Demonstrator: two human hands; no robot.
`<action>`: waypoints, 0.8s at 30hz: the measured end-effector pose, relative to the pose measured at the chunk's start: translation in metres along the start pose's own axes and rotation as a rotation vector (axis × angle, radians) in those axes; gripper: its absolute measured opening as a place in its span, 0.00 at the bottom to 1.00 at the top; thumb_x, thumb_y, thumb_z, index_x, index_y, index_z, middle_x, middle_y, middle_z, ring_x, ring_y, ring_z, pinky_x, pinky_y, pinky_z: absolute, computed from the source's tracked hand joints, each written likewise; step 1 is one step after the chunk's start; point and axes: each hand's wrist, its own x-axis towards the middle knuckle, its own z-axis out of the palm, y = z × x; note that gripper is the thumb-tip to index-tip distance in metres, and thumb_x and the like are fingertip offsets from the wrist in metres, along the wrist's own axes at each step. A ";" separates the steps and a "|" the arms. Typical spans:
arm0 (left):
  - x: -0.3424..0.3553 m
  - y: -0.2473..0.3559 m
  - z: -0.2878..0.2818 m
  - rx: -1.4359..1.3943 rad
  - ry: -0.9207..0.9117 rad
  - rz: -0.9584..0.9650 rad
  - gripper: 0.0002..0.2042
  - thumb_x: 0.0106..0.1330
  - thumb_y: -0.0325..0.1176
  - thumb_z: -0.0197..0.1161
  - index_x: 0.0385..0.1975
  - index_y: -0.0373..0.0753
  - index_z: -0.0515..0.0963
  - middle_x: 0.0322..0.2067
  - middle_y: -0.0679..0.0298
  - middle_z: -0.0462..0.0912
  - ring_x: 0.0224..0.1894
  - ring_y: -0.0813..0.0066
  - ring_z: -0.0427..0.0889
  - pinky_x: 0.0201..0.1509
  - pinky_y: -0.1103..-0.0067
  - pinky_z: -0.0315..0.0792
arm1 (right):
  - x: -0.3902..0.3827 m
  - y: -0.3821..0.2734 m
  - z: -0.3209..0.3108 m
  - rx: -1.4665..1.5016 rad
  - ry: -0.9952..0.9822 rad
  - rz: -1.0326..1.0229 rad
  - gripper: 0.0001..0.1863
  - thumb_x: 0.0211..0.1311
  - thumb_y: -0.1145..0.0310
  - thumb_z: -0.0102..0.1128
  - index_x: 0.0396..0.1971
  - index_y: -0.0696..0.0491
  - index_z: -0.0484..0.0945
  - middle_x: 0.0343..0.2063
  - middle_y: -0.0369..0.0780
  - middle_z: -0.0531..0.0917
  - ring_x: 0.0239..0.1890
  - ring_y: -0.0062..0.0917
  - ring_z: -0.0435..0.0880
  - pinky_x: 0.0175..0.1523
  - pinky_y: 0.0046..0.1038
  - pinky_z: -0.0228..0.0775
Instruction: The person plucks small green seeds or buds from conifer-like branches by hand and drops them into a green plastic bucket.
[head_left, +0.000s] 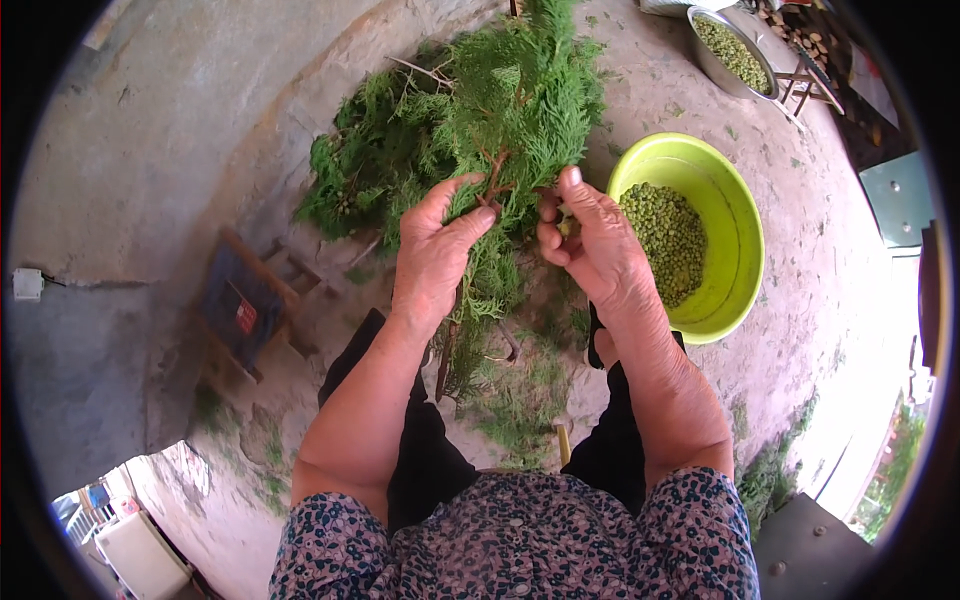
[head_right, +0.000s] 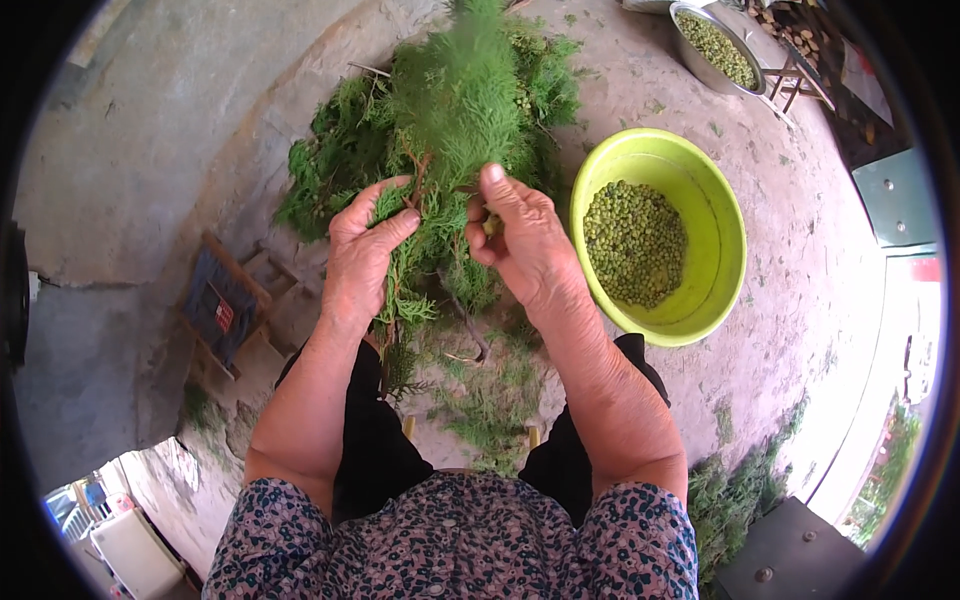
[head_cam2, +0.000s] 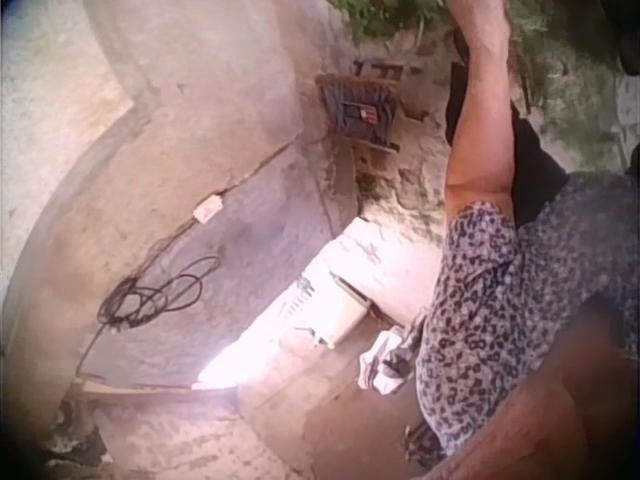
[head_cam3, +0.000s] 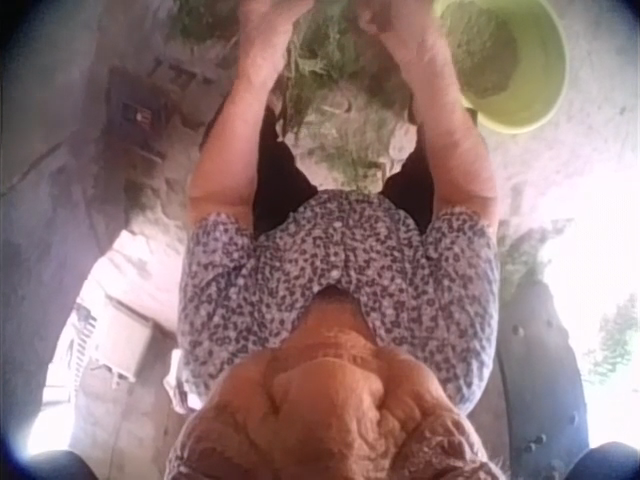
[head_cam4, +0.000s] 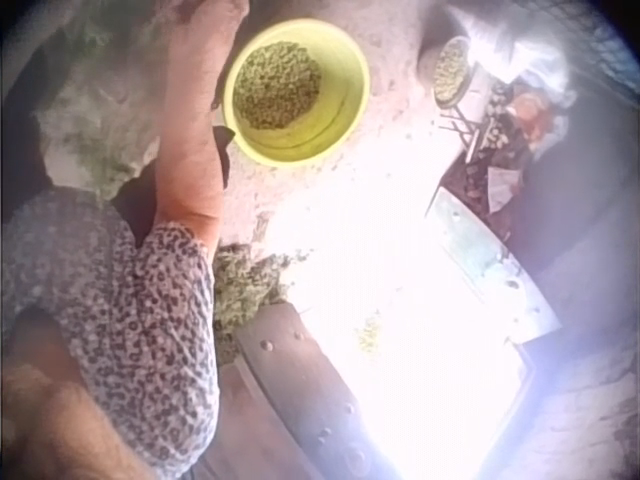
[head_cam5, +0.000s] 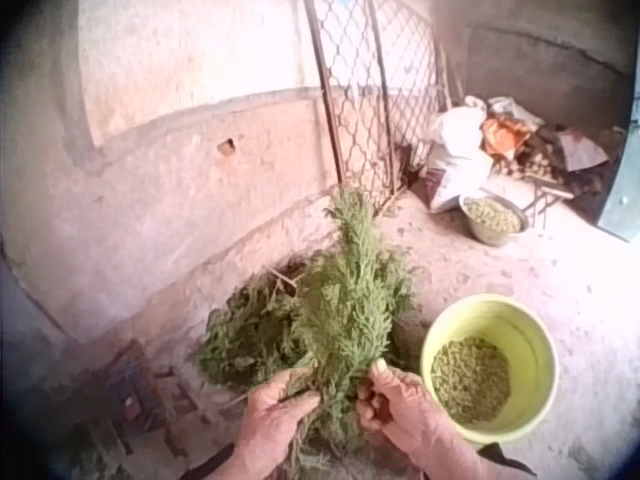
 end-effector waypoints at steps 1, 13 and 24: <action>0.001 0.001 -0.002 -0.017 0.003 0.000 0.14 0.55 0.20 0.57 0.43 0.35 0.73 0.32 0.68 0.77 0.32 0.85 0.73 0.38 0.86 0.68 | 0.002 -0.001 -0.007 0.059 0.004 -0.035 0.15 0.59 0.55 0.53 0.29 0.54 0.71 0.21 0.34 0.71 0.18 0.18 0.67 0.20 0.18 0.56; 0.012 0.020 -0.025 -0.204 0.185 -0.129 0.19 0.57 0.25 0.55 0.50 0.38 0.68 0.36 0.63 0.78 0.33 0.74 0.78 0.34 0.76 0.75 | -0.001 -0.053 -0.057 0.345 0.192 -0.328 0.13 0.61 0.74 0.47 0.44 0.62 0.66 0.30 0.38 0.71 0.23 0.18 0.64 0.24 0.17 0.57; 0.025 0.006 -0.045 -0.480 0.080 -0.009 0.16 0.57 0.23 0.53 0.46 0.37 0.71 0.37 0.62 0.78 0.37 0.69 0.76 0.39 0.70 0.73 | -0.009 -0.044 -0.049 0.221 0.107 -0.253 0.13 0.62 0.74 0.42 0.47 0.57 0.65 0.28 0.36 0.69 0.23 0.18 0.61 0.24 0.17 0.54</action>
